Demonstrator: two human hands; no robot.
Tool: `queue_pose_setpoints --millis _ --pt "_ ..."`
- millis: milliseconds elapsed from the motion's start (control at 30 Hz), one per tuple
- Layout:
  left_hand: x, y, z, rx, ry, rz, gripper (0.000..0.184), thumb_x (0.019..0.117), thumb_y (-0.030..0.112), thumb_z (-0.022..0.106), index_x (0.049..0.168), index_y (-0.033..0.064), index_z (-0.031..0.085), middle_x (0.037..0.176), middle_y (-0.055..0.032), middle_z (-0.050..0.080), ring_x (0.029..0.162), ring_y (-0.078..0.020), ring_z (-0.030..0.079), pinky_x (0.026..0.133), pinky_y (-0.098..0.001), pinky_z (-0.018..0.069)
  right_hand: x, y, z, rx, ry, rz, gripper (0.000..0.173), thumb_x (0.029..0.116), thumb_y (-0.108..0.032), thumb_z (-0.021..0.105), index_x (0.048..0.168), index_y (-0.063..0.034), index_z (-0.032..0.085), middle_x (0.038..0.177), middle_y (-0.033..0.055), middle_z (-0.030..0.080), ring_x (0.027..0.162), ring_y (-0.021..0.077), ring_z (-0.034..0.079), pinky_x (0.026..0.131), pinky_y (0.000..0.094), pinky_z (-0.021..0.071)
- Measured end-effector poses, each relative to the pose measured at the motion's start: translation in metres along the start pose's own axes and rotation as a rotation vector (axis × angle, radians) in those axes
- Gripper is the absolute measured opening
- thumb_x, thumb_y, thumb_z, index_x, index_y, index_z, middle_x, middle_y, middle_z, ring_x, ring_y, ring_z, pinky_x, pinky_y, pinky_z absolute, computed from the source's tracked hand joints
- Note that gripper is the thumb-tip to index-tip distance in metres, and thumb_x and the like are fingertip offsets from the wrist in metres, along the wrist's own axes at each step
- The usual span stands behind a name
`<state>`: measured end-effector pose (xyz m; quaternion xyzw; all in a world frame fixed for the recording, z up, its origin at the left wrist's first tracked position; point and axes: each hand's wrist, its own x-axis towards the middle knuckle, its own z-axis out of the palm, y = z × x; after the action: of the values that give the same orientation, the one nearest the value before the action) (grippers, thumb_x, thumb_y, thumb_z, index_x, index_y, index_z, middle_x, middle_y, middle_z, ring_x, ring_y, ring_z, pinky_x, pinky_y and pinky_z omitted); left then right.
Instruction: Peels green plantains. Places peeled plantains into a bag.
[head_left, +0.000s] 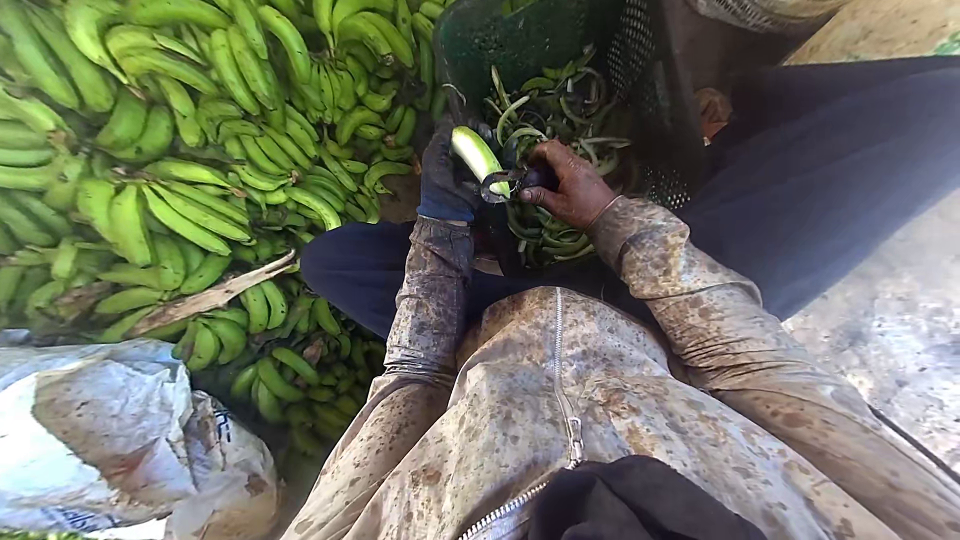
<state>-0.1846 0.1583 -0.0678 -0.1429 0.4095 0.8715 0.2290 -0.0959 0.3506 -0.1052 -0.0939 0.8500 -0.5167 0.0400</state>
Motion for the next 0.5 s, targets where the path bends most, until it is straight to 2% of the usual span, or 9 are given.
queue_pose_setpoints --millis 100,133,200,267,333,433,500 --pt "-0.011 -0.006 0.017 0.130 -0.001 -0.004 0.035 0.1121 0.033 0.030 0.106 0.0079 0.053 0.079 -0.0086 0.061 0.066 -0.0200 0.064 0.061 -0.0370 0.0594 -0.005 -0.008 0.004 0.062 0.038 0.010 0.052 0.0978 -0.033 0.071 0.132 0.0041 0.057 0.121 0.0213 0.067 0.111 0.0297 0.068 0.103 0.0463 0.0525" --pt "-0.016 -0.014 0.020 0.124 0.023 0.017 0.031 0.1114 0.031 0.032 0.109 0.0091 0.054 0.082 -0.0068 0.061 0.070 -0.0172 0.063 0.064 -0.0357 0.0587 -0.004 -0.011 0.003 0.087 0.078 0.029 0.048 0.0995 -0.032 0.069 0.130 0.0042 0.058 0.117 0.0208 0.068 0.107 0.0277 0.069 0.099 0.0438 0.0543" --pt "-0.022 -0.031 0.019 0.148 0.048 0.108 0.034 0.1120 0.031 0.030 0.125 0.0096 0.052 0.101 -0.0075 0.064 0.091 -0.0163 0.065 0.081 -0.0387 0.0584 0.000 -0.012 -0.001 0.106 0.104 0.088 0.044 0.1015 -0.034 0.065 0.127 0.0017 0.059 0.112 0.0180 0.069 0.100 0.0242 0.070 0.094 0.0417 0.0557" --pt "-0.023 -0.047 0.020 0.300 0.146 0.177 0.040 0.1131 0.031 0.030 0.136 0.0063 0.052 0.115 -0.0102 0.064 0.104 -0.0177 0.064 0.091 -0.0406 0.0563 0.002 -0.009 -0.004 0.068 0.087 0.143 0.044 0.1029 -0.037 0.062 0.126 0.0002 0.060 0.112 0.0182 0.069 0.102 0.0268 0.069 0.096 0.0454 0.0547" --pt "-0.025 -0.057 0.020 0.400 0.243 0.193 0.036 0.1124 0.027 0.034 0.130 0.0044 0.057 0.111 -0.0102 0.065 0.101 -0.0170 0.065 0.089 -0.0392 0.0568 0.000 -0.007 -0.004 -0.013 0.068 0.142 0.046 0.1029 -0.039 0.062 0.127 0.0014 0.061 0.117 0.0209 0.068 0.109 0.0328 0.068 0.100 0.0507 0.0524" --pt "-0.019 -0.054 0.013 0.353 0.199 0.219 0.033 0.1116 0.022 0.033 0.127 0.0036 0.056 0.106 -0.0094 0.064 0.096 -0.0161 0.064 0.086 -0.0380 0.0571 0.001 -0.005 -0.001 -0.148 0.064 0.101 0.048 0.1028 -0.043 0.061 0.123 0.0005 0.062 0.122 0.0215 0.067 0.112 0.0363 0.067 0.100 0.0550 0.0523" --pt "-0.014 -0.051 0.011 0.272 0.189 0.225 0.033 0.1117 0.023 0.031 0.123 0.0051 0.056 0.100 -0.0088 0.064 0.090 -0.0168 0.065 0.082 -0.0387 0.0577 0.001 -0.007 -0.001 -0.199 0.055 0.111 0.049 0.1033 -0.044 0.059 0.125 -0.0007 0.062 0.124 0.0211 0.067 0.115 0.0379 0.067 0.100 0.0587 0.0506"
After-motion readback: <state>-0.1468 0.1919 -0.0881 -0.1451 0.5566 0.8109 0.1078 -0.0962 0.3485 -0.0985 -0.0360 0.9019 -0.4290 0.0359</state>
